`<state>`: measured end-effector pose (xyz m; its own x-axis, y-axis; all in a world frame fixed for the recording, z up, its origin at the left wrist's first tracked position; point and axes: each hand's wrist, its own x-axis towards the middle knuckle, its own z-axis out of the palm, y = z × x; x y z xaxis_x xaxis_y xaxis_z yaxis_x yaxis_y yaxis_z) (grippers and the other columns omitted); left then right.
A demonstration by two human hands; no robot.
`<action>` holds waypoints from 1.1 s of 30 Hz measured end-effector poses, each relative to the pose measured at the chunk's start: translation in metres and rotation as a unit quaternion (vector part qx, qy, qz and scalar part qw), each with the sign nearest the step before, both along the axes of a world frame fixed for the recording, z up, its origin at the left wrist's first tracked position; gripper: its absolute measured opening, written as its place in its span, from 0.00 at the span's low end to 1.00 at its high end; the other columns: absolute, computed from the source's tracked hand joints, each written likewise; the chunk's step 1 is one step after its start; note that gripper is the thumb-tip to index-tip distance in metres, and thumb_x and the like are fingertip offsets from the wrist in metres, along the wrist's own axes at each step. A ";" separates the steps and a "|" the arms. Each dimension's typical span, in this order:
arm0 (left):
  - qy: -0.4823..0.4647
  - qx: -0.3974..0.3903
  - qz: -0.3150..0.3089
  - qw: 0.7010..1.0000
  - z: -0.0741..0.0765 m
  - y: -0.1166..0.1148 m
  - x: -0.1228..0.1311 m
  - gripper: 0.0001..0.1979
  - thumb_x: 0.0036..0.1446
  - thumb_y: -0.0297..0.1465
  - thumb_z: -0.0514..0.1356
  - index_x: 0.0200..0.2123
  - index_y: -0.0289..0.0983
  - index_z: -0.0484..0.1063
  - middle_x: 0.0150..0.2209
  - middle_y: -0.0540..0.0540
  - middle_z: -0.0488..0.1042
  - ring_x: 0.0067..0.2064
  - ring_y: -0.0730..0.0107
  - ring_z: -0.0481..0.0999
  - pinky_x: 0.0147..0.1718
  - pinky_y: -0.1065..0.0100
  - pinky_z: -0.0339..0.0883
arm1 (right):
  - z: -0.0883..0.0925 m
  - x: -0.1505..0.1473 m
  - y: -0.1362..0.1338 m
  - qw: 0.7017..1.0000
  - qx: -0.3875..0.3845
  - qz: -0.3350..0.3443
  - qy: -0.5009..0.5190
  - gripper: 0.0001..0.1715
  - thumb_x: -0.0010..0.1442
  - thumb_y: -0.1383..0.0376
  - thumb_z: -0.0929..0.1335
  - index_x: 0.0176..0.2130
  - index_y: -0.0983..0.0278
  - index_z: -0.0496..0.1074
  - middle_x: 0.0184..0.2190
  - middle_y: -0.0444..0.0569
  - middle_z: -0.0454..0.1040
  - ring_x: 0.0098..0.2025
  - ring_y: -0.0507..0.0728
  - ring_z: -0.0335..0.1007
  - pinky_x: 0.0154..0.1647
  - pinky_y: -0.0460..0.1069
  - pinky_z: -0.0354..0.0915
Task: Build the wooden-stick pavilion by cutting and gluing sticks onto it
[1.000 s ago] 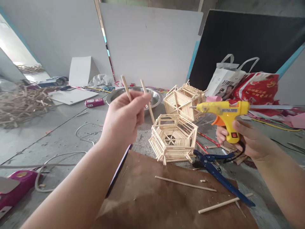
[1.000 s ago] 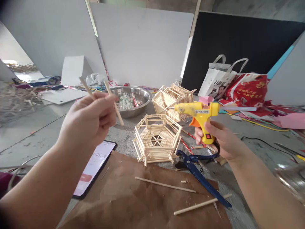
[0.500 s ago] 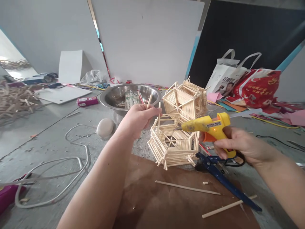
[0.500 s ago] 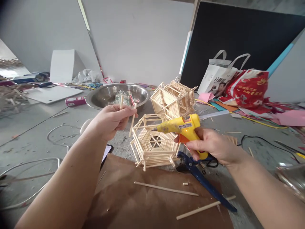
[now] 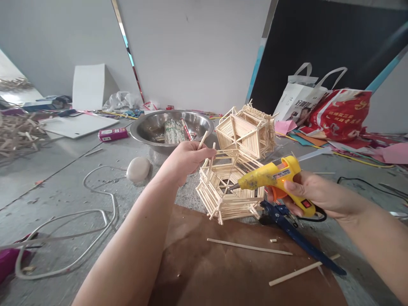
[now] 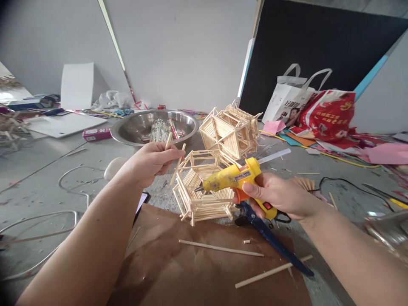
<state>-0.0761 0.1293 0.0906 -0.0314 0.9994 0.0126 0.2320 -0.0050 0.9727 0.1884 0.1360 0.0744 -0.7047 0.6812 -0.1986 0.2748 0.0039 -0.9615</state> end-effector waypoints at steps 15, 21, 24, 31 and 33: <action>0.040 -0.004 0.002 0.999 0.003 -0.002 0.005 0.14 0.46 0.32 0.55 0.14 0.35 0.56 0.13 0.58 0.46 0.15 0.87 0.46 0.19 0.75 0.39 | -0.006 -0.009 -0.003 1.000 0.000 -0.008 -0.014 0.22 0.53 0.49 0.59 0.34 0.65 0.64 0.30 0.49 0.70 0.16 0.44 0.58 0.15 0.43 0.51; 0.078 -0.010 -0.015 0.997 0.001 -0.001 0.003 0.14 0.46 0.35 0.56 0.16 0.36 0.58 0.14 0.57 0.46 0.16 0.85 0.47 0.20 0.72 0.40 | -0.004 -0.011 -0.005 1.000 -0.004 0.001 -0.029 0.25 0.54 0.47 0.56 0.33 0.66 0.64 0.29 0.49 0.69 0.15 0.45 0.58 0.14 0.43 0.51; 0.087 -0.025 -0.009 0.996 -0.001 0.000 0.003 0.13 0.46 0.37 0.56 0.17 0.36 0.60 0.14 0.56 0.48 0.16 0.85 0.46 0.20 0.71 0.39 | -0.002 -0.014 -0.005 0.998 0.020 -0.010 -0.057 0.28 0.52 0.45 0.56 0.33 0.66 0.64 0.25 0.46 0.65 0.14 0.45 0.56 0.14 0.43 0.51; 0.086 -0.026 -0.012 0.996 -0.006 0.003 0.008 0.10 0.44 0.36 0.56 0.19 0.35 0.64 0.13 0.57 0.48 0.17 0.83 0.47 0.20 0.72 0.40 | -0.003 -0.018 -0.005 0.994 0.056 -0.023 -0.096 0.29 0.51 0.43 0.56 0.30 0.66 0.63 0.19 0.42 0.60 0.14 0.45 0.54 0.13 0.43 0.49; 0.084 -0.028 -0.010 0.996 -0.007 0.003 0.010 0.09 0.43 0.35 0.56 0.19 0.35 0.65 0.13 0.57 0.49 0.17 0.83 0.48 0.20 0.72 0.41 | -0.002 -0.019 -0.005 0.994 0.056 -0.027 -0.092 0.29 0.51 0.43 0.56 0.30 0.66 0.63 0.19 0.42 0.59 0.13 0.44 0.54 0.12 0.42 0.49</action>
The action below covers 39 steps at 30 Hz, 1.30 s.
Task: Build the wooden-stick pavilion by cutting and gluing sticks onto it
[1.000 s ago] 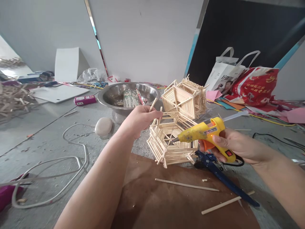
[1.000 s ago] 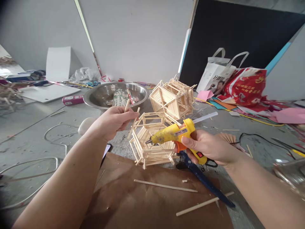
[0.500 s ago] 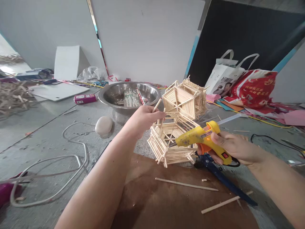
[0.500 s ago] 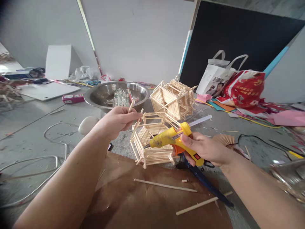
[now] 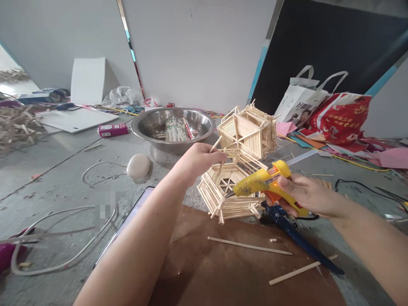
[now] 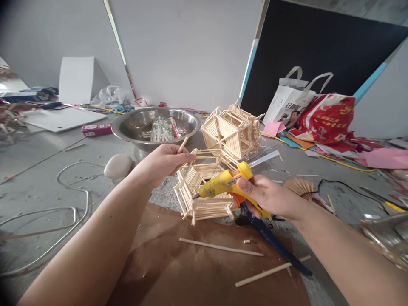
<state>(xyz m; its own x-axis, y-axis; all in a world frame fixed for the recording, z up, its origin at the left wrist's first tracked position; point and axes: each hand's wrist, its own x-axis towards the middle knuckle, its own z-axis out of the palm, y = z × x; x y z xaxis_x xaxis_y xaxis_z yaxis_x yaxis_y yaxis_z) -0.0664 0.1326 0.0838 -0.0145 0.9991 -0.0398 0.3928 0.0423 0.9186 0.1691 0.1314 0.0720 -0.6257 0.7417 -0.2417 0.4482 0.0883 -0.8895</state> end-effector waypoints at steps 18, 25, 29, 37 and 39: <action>0.013 -0.014 -0.017 1.000 -0.002 0.001 0.003 0.11 0.42 0.37 0.58 0.19 0.36 0.65 0.13 0.57 0.47 0.17 0.83 0.46 0.19 0.72 0.39 | -0.001 -0.002 0.004 0.999 0.015 0.024 0.031 0.25 0.54 0.48 0.56 0.27 0.66 0.63 0.21 0.44 0.65 0.12 0.43 0.54 0.09 0.41 0.49; 0.014 -0.019 -0.014 1.000 -0.004 0.002 0.002 0.10 0.43 0.36 0.57 0.20 0.35 0.66 0.13 0.57 0.48 0.16 0.83 0.46 0.19 0.72 0.39 | -0.006 -0.001 0.006 0.999 0.014 0.020 0.023 0.26 0.54 0.47 0.56 0.27 0.67 0.64 0.21 0.45 0.65 0.12 0.43 0.55 0.09 0.41 0.48; 0.016 -0.018 -0.013 1.000 -0.005 0.003 0.002 0.09 0.43 0.36 0.57 0.20 0.35 0.66 0.13 0.57 0.48 0.16 0.83 0.46 0.19 0.72 0.39 | -0.004 0.000 0.006 1.000 0.012 0.012 0.022 0.27 0.52 0.46 0.57 0.29 0.67 0.65 0.21 0.44 0.65 0.12 0.43 0.55 0.09 0.41 0.49; 0.037 0.001 -0.041 0.998 -0.007 0.003 0.001 0.13 0.43 0.41 0.57 0.21 0.36 0.67 0.14 0.57 0.45 0.17 0.83 0.43 0.19 0.72 0.38 | -0.002 -0.004 0.002 0.999 0.015 0.007 0.027 0.26 0.52 0.46 0.57 0.29 0.66 0.65 0.21 0.45 0.65 0.12 0.44 0.54 0.09 0.42 0.48; 0.052 -0.005 -0.035 0.998 -0.008 0.003 0.001 0.13 0.43 0.41 0.56 0.21 0.36 0.67 0.15 0.57 0.45 0.17 0.82 0.44 0.19 0.72 0.38 | -0.004 -0.004 0.002 0.999 0.018 0.012 0.023 0.26 0.52 0.46 0.57 0.29 0.65 0.64 0.21 0.45 0.65 0.12 0.44 0.54 0.08 0.42 0.47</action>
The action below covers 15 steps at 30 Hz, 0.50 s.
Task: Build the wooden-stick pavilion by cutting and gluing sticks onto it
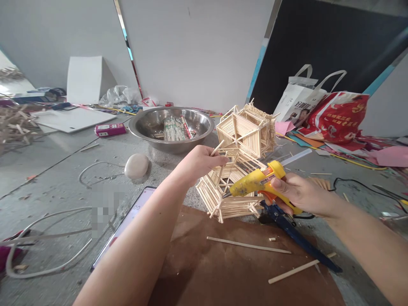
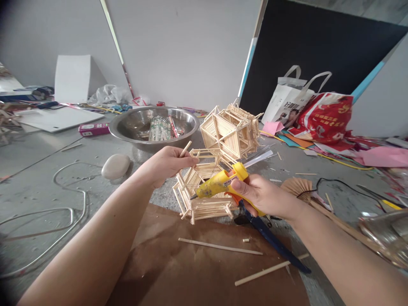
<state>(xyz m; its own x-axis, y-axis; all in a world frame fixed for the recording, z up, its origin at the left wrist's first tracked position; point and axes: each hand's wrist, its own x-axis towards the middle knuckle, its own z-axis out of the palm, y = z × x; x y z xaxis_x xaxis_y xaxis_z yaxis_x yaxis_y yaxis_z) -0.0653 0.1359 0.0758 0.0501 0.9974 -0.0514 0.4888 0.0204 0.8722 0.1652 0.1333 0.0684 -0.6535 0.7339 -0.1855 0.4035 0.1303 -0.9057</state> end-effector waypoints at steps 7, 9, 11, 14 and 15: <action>0.027 -0.019 0.018 0.999 0.004 -0.002 0.005 0.13 0.41 0.36 0.57 0.15 0.36 0.58 0.15 0.56 0.46 0.16 0.83 0.45 0.18 0.71 0.39 | 0.000 0.003 -0.001 1.000 0.012 -0.007 -0.019 0.27 0.51 0.45 0.58 0.28 0.65 0.64 0.21 0.45 0.64 0.12 0.44 0.54 0.09 0.42 0.47; 0.026 -0.019 0.014 0.999 0.004 -0.003 0.007 0.15 0.41 0.36 0.57 0.13 0.36 0.55 0.14 0.56 0.45 0.16 0.83 0.44 0.18 0.71 0.39 | 0.000 0.003 -0.001 1.000 0.015 -0.007 -0.019 0.27 0.51 0.44 0.58 0.28 0.65 0.64 0.21 0.45 0.64 0.12 0.44 0.54 0.09 0.42 0.48; 0.034 -0.014 0.011 0.999 0.003 -0.002 0.008 0.16 0.40 0.37 0.57 0.13 0.36 0.53 0.14 0.56 0.44 0.17 0.83 0.43 0.18 0.71 0.39 | -0.001 0.003 -0.001 1.000 0.017 -0.010 -0.019 0.27 0.50 0.44 0.58 0.27 0.65 0.64 0.20 0.45 0.64 0.12 0.44 0.54 0.09 0.42 0.48; 0.053 -0.009 0.002 0.999 0.000 -0.001 0.009 0.17 0.41 0.38 0.57 0.13 0.37 0.53 0.14 0.56 0.44 0.17 0.82 0.42 0.18 0.71 0.38 | -0.002 0.003 0.000 0.999 0.016 -0.018 -0.022 0.28 0.51 0.44 0.58 0.27 0.66 0.63 0.20 0.45 0.64 0.12 0.44 0.54 0.09 0.42 0.48; 0.056 -0.008 -0.003 0.998 0.000 -0.001 0.010 0.17 0.40 0.38 0.57 0.13 0.37 0.53 0.14 0.56 0.44 0.17 0.82 0.42 0.18 0.71 0.38 | -0.002 0.004 0.000 0.999 0.015 -0.020 -0.021 0.27 0.51 0.44 0.58 0.27 0.66 0.63 0.21 0.45 0.64 0.12 0.44 0.54 0.09 0.42 0.48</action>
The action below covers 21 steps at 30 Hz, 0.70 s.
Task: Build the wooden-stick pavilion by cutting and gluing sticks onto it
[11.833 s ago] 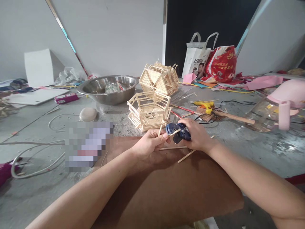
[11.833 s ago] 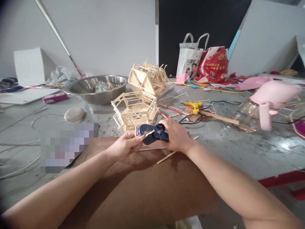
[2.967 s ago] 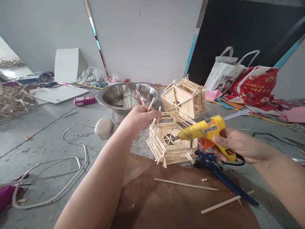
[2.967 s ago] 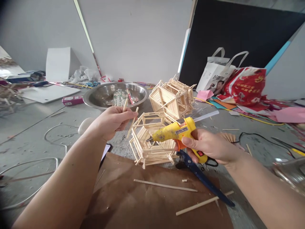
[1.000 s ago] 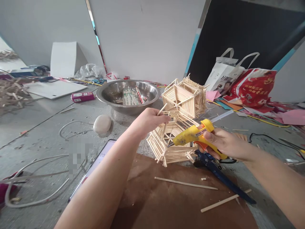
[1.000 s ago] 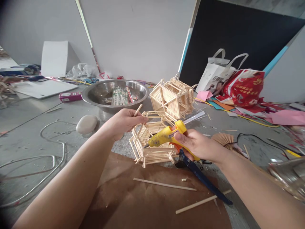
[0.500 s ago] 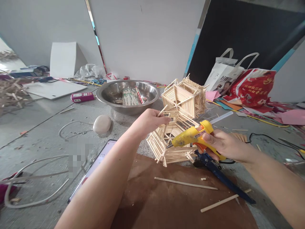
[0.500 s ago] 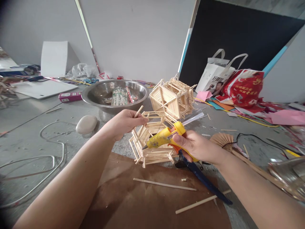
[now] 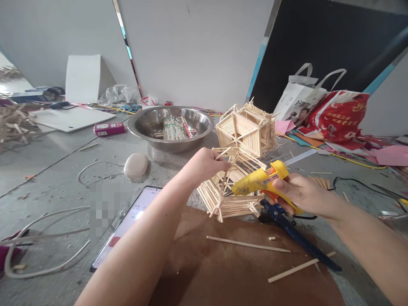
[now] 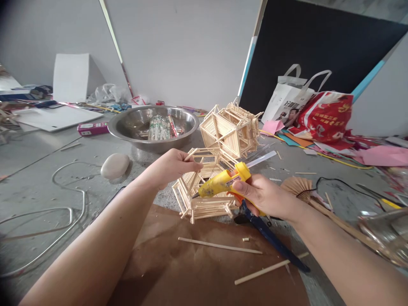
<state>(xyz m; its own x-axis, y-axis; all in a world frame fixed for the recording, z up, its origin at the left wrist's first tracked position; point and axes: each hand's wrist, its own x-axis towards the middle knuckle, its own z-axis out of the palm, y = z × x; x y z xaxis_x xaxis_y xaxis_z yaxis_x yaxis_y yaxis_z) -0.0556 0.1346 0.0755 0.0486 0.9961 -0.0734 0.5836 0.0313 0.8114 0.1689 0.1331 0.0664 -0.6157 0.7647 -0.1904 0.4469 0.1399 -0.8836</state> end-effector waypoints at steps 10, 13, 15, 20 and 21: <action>0.055 0.021 0.001 0.998 -0.001 -0.002 0.008 0.17 0.39 0.38 0.56 0.12 0.37 0.52 0.14 0.55 0.47 0.18 0.80 0.46 0.17 0.71 0.42 | -0.001 0.009 0.001 0.999 -0.035 -0.001 0.022 0.27 0.52 0.45 0.57 0.30 0.65 0.66 0.23 0.46 0.67 0.12 0.45 0.55 0.09 0.43 0.48; 0.087 0.031 0.002 0.996 -0.001 -0.004 0.010 0.17 0.40 0.38 0.56 0.11 0.37 0.53 0.14 0.55 0.47 0.19 0.79 0.47 0.18 0.71 0.42 | -0.001 0.012 0.000 0.999 -0.035 -0.003 0.023 0.26 0.52 0.45 0.57 0.28 0.65 0.66 0.23 0.47 0.67 0.12 0.45 0.54 0.09 0.43 0.47; 0.102 0.034 0.002 0.994 0.000 -0.005 0.011 0.16 0.40 0.38 0.56 0.11 0.37 0.54 0.13 0.55 0.48 0.19 0.79 0.47 0.18 0.71 0.42 | -0.001 0.013 0.000 0.999 -0.035 -0.001 0.025 0.26 0.53 0.46 0.57 0.26 0.64 0.65 0.22 0.46 0.66 0.12 0.45 0.54 0.10 0.43 0.47; 0.107 0.035 0.008 0.994 -0.001 -0.005 0.011 0.17 0.40 0.38 0.55 0.11 0.37 0.53 0.13 0.55 0.48 0.19 0.78 0.47 0.18 0.71 0.43 | 0.000 0.013 -0.002 0.999 -0.036 -0.004 0.031 0.26 0.52 0.45 0.57 0.28 0.64 0.65 0.22 0.45 0.66 0.12 0.45 0.54 0.10 0.43 0.47; 0.107 0.034 0.009 0.994 -0.001 -0.005 0.011 0.17 0.40 0.38 0.55 0.11 0.37 0.53 0.13 0.54 0.49 0.19 0.78 0.47 0.18 0.71 0.43 | 0.000 0.012 -0.002 0.999 -0.038 -0.006 0.035 0.26 0.52 0.45 0.57 0.30 0.63 0.66 0.22 0.46 0.66 0.12 0.45 0.54 0.10 0.43 0.48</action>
<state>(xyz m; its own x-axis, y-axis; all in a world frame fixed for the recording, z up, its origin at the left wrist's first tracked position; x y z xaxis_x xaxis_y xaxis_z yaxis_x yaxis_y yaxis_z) -0.0443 0.1294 0.0746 0.0211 0.9997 -0.0124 0.7424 -0.0073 0.6700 0.1813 0.1312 0.0661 -0.6212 0.7564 -0.2050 0.3846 0.0664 -0.9207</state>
